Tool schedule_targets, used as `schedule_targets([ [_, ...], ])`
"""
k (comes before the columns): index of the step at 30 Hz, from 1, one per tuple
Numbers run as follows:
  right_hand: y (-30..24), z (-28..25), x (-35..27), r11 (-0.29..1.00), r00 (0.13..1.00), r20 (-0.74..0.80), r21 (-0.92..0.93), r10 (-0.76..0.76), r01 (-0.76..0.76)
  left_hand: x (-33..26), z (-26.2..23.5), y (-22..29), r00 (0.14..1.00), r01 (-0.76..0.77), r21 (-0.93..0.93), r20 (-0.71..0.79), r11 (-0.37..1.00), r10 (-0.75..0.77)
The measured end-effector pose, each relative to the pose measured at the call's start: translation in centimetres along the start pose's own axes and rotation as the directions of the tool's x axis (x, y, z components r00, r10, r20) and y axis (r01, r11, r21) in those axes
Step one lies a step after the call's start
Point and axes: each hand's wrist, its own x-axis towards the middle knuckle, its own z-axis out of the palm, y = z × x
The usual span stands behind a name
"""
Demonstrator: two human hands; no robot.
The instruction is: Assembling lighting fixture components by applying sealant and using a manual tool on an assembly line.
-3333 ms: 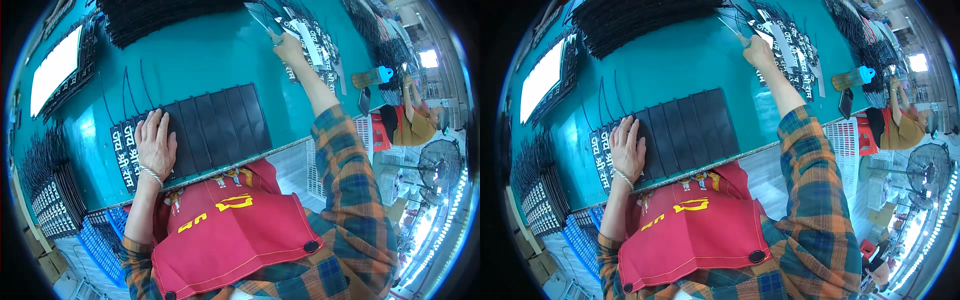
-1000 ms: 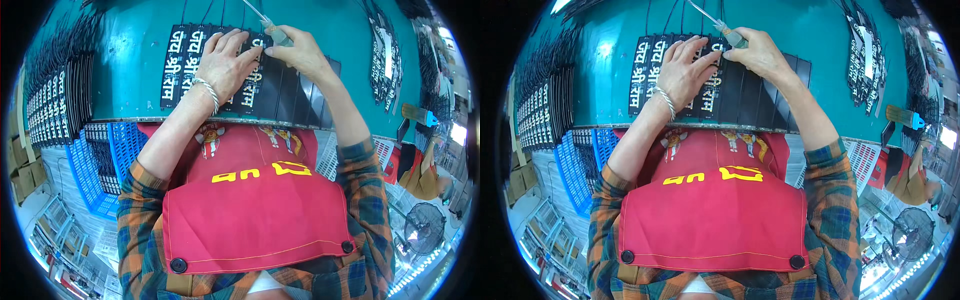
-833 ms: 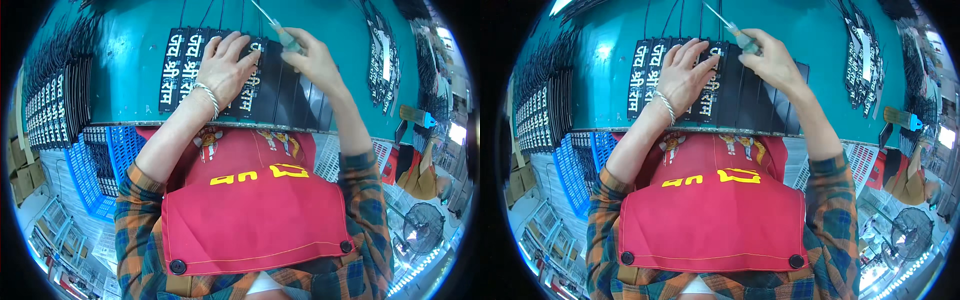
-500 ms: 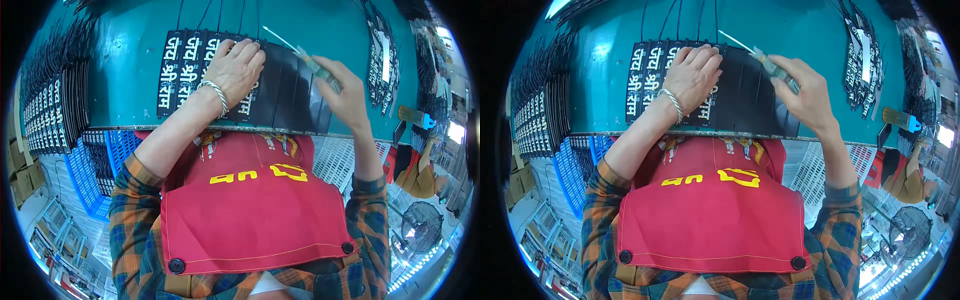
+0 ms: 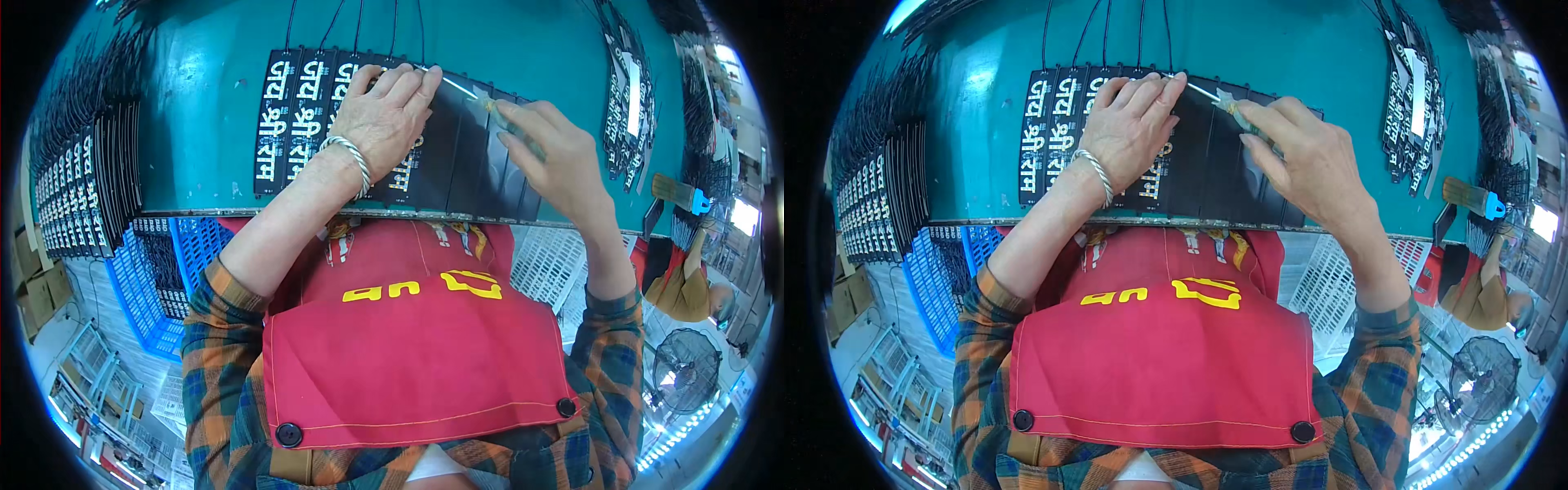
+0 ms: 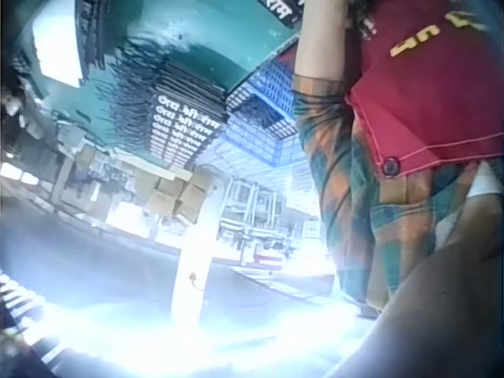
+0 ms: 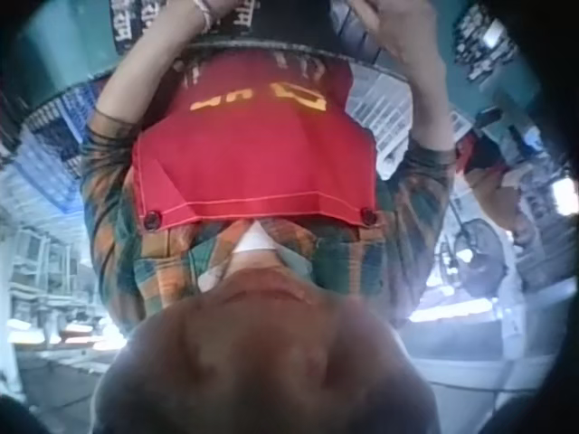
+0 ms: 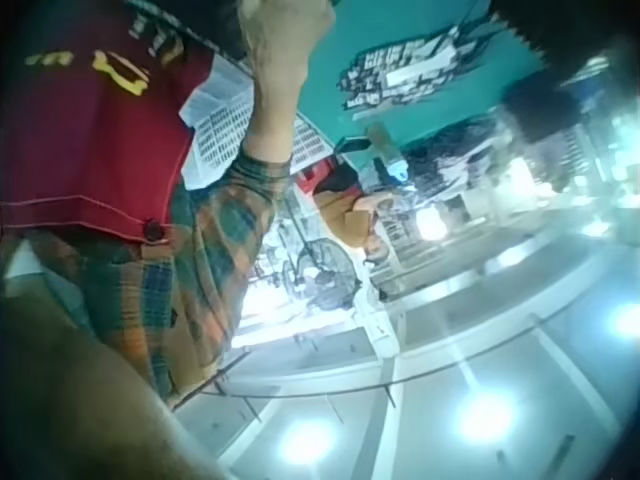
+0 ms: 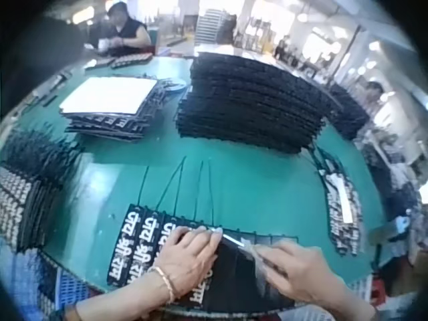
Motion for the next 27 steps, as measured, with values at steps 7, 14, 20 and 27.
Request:
schedule_targets([
  [7,-2.1,-2.3,3.0,0.986,0.993,0.114,-0.163,-0.008,0.027,0.0,0.4,-0.3,0.999,0.005,-0.063,-0.050,0.998,-0.009],
  [14,-1.7,-5.7,8.7,0.977,0.935,0.353,-0.178,-0.045,0.114,0.6,-0.1,-0.3,0.998,0.039,-0.086,-0.042,0.996,-0.043],
  [20,-2.2,-5.9,11.6,0.957,0.938,0.336,-0.233,-0.086,0.171,1.1,0.1,-0.4,0.996,0.020,-0.200,-0.083,0.980,-0.037],
  [27,-1.0,-4.0,6.9,0.995,0.947,0.321,-0.088,-0.019,0.050,0.4,-0.7,-0.3,0.996,0.073,-0.146,0.054,0.987,-0.066],
])
